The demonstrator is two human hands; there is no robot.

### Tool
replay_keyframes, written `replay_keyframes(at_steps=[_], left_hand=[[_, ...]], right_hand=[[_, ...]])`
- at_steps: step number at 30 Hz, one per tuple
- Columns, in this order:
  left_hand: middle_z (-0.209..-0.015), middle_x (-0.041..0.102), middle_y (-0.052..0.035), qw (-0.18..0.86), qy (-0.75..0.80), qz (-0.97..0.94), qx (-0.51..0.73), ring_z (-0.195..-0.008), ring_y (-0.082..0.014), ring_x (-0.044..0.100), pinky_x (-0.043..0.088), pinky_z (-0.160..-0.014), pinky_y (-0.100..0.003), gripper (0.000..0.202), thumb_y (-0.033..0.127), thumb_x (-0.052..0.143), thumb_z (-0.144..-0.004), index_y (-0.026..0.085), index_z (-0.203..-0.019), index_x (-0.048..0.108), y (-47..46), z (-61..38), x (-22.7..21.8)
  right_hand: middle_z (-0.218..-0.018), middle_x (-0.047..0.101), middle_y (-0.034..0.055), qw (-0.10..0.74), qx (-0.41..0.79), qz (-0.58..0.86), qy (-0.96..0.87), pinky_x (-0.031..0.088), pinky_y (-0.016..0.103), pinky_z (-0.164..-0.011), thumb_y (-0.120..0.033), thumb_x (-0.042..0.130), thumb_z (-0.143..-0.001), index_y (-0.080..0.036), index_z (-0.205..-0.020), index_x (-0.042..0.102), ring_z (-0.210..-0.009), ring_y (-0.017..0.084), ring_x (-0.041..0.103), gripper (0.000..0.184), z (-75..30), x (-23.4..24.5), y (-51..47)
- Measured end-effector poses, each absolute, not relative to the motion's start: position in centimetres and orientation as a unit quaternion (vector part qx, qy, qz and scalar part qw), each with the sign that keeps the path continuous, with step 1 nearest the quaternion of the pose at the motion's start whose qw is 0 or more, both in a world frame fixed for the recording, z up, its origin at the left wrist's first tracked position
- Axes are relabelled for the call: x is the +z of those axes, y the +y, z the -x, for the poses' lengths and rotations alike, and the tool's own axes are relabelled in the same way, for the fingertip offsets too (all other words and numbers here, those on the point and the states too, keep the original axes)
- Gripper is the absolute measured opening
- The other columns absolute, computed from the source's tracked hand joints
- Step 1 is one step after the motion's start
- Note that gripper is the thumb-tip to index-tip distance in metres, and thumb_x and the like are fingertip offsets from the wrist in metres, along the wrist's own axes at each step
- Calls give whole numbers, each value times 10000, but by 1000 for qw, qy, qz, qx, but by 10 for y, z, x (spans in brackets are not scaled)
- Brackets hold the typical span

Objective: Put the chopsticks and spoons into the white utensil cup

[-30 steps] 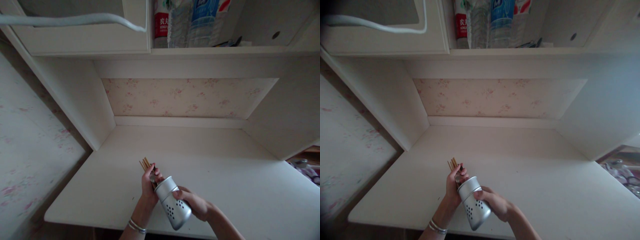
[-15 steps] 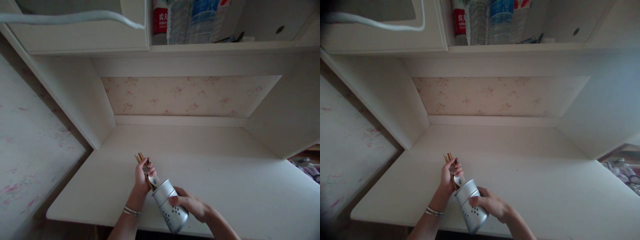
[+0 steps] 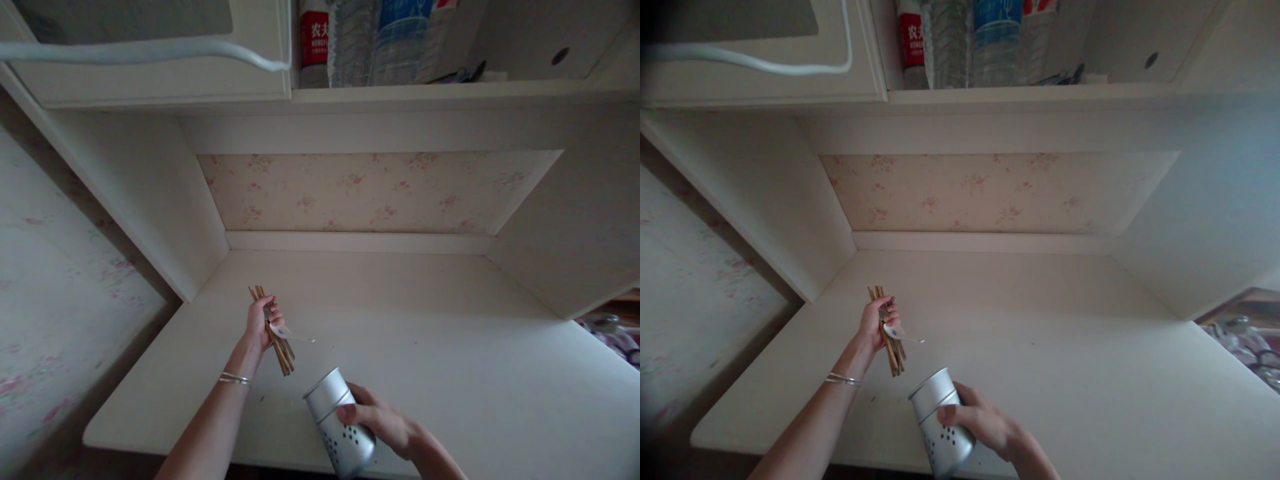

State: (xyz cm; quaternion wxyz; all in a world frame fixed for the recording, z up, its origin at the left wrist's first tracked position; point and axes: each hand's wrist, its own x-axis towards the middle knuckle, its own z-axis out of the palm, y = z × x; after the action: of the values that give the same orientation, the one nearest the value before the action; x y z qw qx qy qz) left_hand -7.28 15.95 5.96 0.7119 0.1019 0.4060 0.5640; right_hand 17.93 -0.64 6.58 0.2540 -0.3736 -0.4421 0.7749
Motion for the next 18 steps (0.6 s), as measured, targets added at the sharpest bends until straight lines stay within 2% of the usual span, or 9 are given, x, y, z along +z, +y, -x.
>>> replay_keyframes(at_steps=[5,8,10,12,15,18], left_hand=[[-539,372,93,657,482,-144,561,-359,-27,262,223,-329,-157,200,268,577,-889,167,-737,495,193,88,58],[-694,532,50,622,529,-173,551,-474,-43,439,385,-421,-164,218,351,563,-954,136,-927,582,215,98,60],[-873,619,-7,604,558,-193,536,-636,-88,575,506,-546,-220,245,358,572,-954,136,-1056,597,228,105,60],[-1026,639,-50,590,582,-212,518,-798,-142,635,563,-676,-299,279,347,584,-947,144,-1138,591,240,112,60],[-1154,622,-79,567,614,-241,493,-946,-191,640,567,-795,-380,323,345,593,-940,155,-1201,577,256,121,57],[-1207,606,-89,543,639,-269,474,-1006,-212,630,556,-845,-415,347,348,594,-939,161,-1230,567,270,128,51]], right_hand=[[-941,663,29,259,765,370,-459,415,255,-713,-448,725,-717,-161,-1139,667,-845,186,585,513,-180,62,-8],[-940,669,30,265,768,354,-463,419,257,-714,-465,722,-717,-161,-1161,664,-842,189,590,541,-181,64,-9],[-944,674,31,268,774,347,-456,427,263,-725,-475,720,-711,-164,-1187,654,-855,198,596,573,-181,66,-8],[-954,678,32,266,777,346,-453,437,273,-747,-481,716,-707,-167,-1211,643,-885,210,600,598,-182,65,-8],[-996,676,36,258,768,360,-463,447,291,-789,-512,705,-701,-174,-1240,622,-938,229,596,642,-183,58,-7],[-1044,660,41,242,763,383,-461,453,322,-846,-580,700,-679,-185,-1284,582,-990,250,586,733,-185,48,-8]])
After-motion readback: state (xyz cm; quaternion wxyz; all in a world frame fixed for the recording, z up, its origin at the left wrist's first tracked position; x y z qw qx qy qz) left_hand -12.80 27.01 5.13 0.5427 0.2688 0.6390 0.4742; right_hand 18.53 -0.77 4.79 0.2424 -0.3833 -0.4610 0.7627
